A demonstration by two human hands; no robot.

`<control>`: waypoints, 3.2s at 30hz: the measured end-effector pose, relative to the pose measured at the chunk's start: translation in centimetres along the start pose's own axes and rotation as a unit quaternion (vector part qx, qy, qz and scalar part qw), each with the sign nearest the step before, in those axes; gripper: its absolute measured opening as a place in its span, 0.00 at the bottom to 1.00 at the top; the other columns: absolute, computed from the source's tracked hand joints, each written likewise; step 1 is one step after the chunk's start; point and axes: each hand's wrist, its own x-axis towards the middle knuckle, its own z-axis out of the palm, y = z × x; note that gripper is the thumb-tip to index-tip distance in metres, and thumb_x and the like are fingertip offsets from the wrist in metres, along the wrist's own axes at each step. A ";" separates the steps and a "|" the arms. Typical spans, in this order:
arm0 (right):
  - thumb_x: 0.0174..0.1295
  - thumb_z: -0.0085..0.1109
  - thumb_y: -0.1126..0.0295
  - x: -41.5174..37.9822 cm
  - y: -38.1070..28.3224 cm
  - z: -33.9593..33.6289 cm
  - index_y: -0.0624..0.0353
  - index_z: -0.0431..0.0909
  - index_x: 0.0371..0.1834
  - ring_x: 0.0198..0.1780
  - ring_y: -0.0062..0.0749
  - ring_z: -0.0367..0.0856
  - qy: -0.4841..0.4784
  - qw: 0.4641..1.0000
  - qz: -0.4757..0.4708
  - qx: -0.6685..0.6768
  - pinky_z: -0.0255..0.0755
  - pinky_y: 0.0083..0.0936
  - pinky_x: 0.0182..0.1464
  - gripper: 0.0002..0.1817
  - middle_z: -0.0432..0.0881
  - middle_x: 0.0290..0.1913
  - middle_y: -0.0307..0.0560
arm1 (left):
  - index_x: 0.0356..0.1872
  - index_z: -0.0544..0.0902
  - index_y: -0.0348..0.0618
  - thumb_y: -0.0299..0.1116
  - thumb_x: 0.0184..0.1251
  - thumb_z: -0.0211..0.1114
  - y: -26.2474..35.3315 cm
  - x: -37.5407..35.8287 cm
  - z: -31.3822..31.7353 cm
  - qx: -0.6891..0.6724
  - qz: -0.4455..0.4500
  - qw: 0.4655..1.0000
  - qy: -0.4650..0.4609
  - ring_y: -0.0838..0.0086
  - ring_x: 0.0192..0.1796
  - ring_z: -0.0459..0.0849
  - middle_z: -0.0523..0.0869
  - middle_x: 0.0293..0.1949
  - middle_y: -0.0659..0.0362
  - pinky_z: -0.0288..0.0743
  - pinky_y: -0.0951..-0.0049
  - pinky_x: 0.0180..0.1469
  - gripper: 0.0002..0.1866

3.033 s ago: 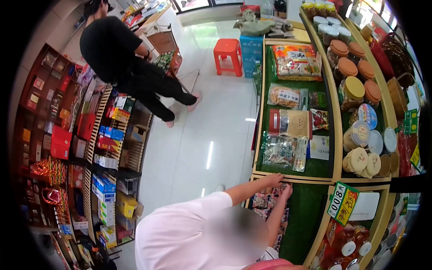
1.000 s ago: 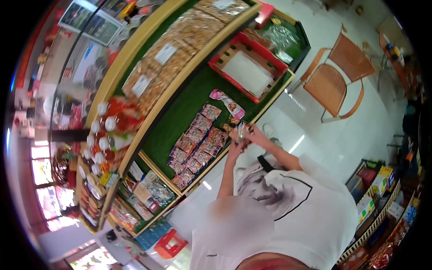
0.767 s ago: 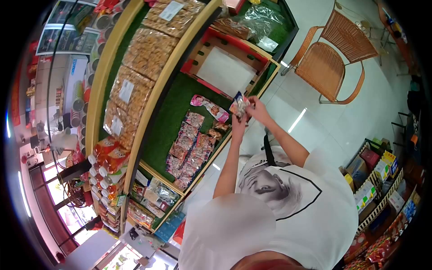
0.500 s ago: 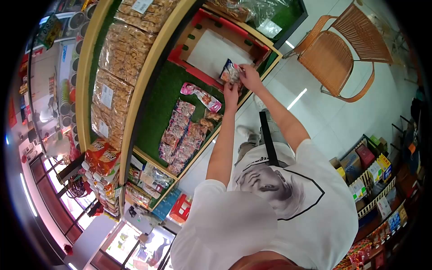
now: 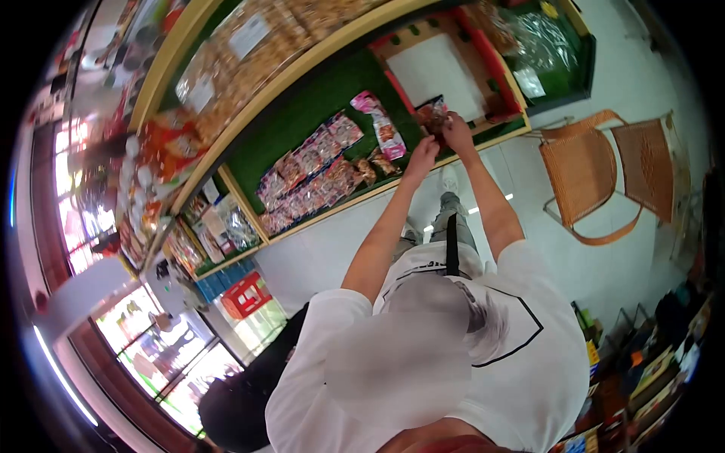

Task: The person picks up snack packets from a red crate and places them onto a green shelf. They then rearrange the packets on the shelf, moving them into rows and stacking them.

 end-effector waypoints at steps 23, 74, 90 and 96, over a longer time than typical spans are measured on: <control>0.63 0.55 0.58 -30.0 -27.8 32.9 0.56 0.73 0.54 0.44 0.31 0.82 -0.522 0.809 0.248 0.107 0.73 0.27 0.44 0.19 0.82 0.47 0.44 | 0.54 0.78 0.38 0.38 0.62 0.56 -36.2 -33.3 -41.9 -0.147 -0.094 0.867 0.467 0.58 0.48 0.80 0.83 0.45 0.48 0.74 0.64 0.49 0.21; 0.50 0.59 0.52 -37.4 -17.0 18.0 0.66 0.83 0.39 0.40 0.44 0.85 -0.098 0.927 0.310 0.186 0.77 0.34 0.43 0.25 0.85 0.38 0.58 | 0.60 0.66 0.36 0.36 0.67 0.61 -20.0 -21.4 -26.5 0.124 0.019 0.987 -0.099 0.68 0.48 0.77 0.78 0.49 0.55 0.71 0.72 0.52 0.25; 0.53 0.63 0.58 -35.0 -3.0 -1.9 0.62 0.76 0.50 0.39 0.40 0.84 0.235 0.898 0.321 0.187 0.77 0.33 0.44 0.24 0.84 0.40 0.55 | 0.46 0.77 0.34 0.37 0.64 0.63 -11.2 -14.4 -0.5 0.261 0.086 0.927 -0.255 0.71 0.39 0.81 0.82 0.38 0.52 0.75 0.70 0.41 0.17; 0.53 0.63 0.57 -26.6 -3.5 -6.5 0.62 0.77 0.47 0.38 0.40 0.84 0.189 0.946 0.238 0.116 0.76 0.31 0.44 0.23 0.84 0.37 0.54 | 0.56 0.74 0.34 0.35 0.64 0.65 -5.9 -8.4 0.7 0.170 0.140 0.937 -0.270 0.72 0.41 0.81 0.82 0.40 0.54 0.75 0.72 0.43 0.22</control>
